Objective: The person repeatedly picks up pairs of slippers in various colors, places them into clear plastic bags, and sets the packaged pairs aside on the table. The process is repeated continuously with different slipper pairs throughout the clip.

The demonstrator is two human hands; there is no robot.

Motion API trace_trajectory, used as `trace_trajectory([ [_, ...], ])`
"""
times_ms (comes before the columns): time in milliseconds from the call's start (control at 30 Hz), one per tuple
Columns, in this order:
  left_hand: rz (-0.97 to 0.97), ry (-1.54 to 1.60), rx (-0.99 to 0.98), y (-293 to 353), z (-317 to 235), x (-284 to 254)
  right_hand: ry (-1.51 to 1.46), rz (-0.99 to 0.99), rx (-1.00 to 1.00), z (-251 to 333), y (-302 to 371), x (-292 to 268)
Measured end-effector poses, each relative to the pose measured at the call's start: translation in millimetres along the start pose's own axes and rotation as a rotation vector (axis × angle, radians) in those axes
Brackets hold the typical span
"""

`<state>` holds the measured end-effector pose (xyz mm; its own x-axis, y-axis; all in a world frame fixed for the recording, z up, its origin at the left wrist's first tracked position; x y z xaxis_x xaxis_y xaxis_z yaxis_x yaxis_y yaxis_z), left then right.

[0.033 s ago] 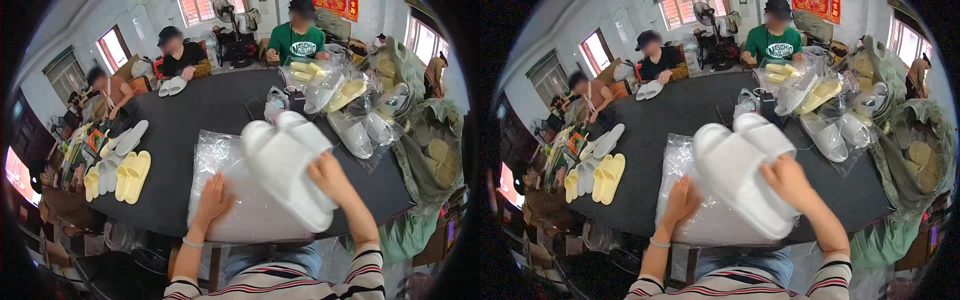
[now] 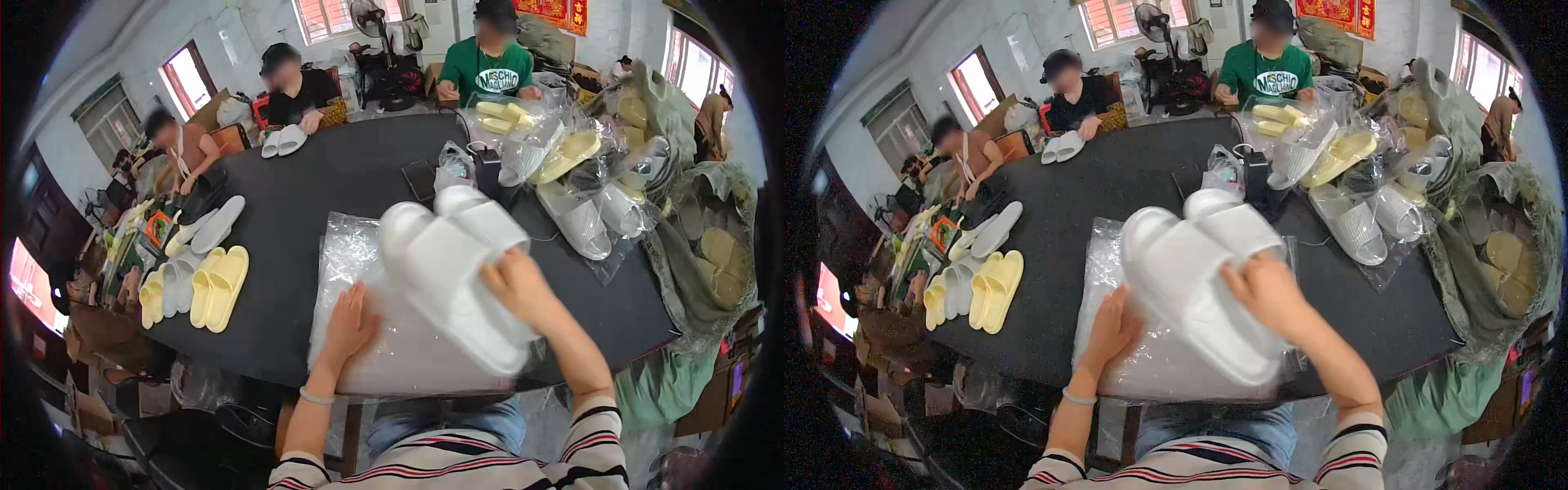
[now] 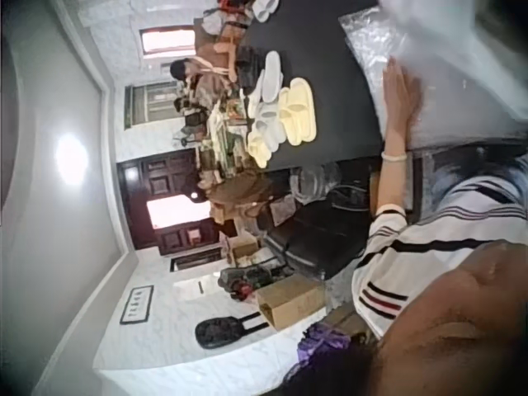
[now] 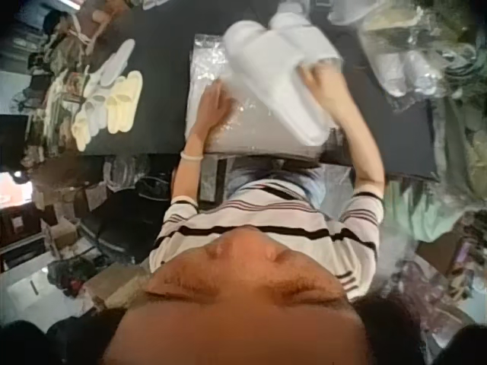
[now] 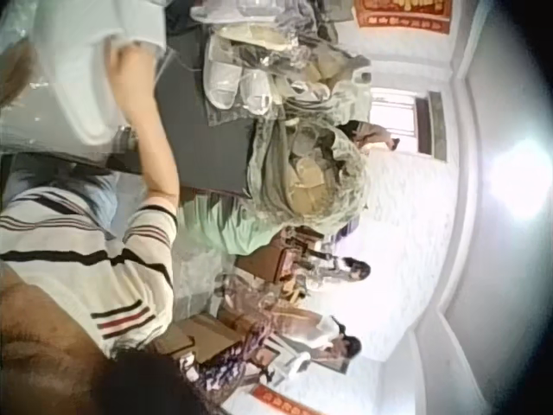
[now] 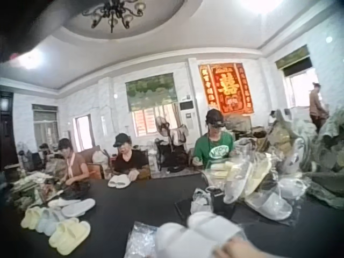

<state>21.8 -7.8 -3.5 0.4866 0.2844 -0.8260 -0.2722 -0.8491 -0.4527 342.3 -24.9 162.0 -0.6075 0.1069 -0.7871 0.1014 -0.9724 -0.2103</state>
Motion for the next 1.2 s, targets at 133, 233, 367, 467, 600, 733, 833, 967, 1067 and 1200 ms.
trace_trajectory([
  [133,-0.164,0.394,-0.221,8.4,18.4,7.2,0.070,-0.020,-0.351,-17.4,-14.9,103.4],
  [233,-0.405,0.558,-0.340,11.5,17.4,-15.1,0.031,0.077,-0.385,-24.2,2.0,100.0],
  [367,-0.376,0.476,-0.312,6.9,-50.7,-65.0,-0.177,-0.115,-0.163,-59.5,1.1,63.5],
  [467,-0.157,0.233,-0.010,-4.1,-120.6,-44.2,-0.278,-0.241,-0.175,-114.4,-5.5,82.3],
  [600,-0.037,-0.199,-0.148,-31.7,-154.0,1.7,-0.554,0.058,-0.074,-148.3,-13.9,113.9],
  [733,-0.023,-0.171,-0.246,-42.5,-123.4,25.2,-0.408,0.032,-0.147,-147.7,-9.2,117.4],
  [833,-0.066,-0.195,-0.171,-37.1,-112.3,-11.5,-0.395,0.005,-0.158,-151.4,-6.6,115.3],
  [967,-0.079,-0.382,-0.178,-25.9,-47.3,-87.3,-0.356,0.026,-0.207,-139.6,-6.8,109.4],
  [1067,-0.173,-0.447,-0.140,-17.1,28.6,-119.4,-0.289,0.001,-0.236,-135.1,-3.8,108.0],
  [1200,-0.081,-0.311,-0.246,11.3,145.1,-126.6,-0.310,0.003,-0.254,-128.5,-2.8,107.9],
])
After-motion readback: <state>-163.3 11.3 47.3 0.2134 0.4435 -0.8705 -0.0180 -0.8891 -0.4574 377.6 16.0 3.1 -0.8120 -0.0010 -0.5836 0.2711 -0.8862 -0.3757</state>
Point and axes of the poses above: each hand's wrist, its own y-axis away from the middle knuckle, its own x-axis out of the palm, z = x × y, the point moved 3 cm from there along -y, towards the middle knuckle, and after that the axes turned 9 degrees about -z, right-handed, at the moved point
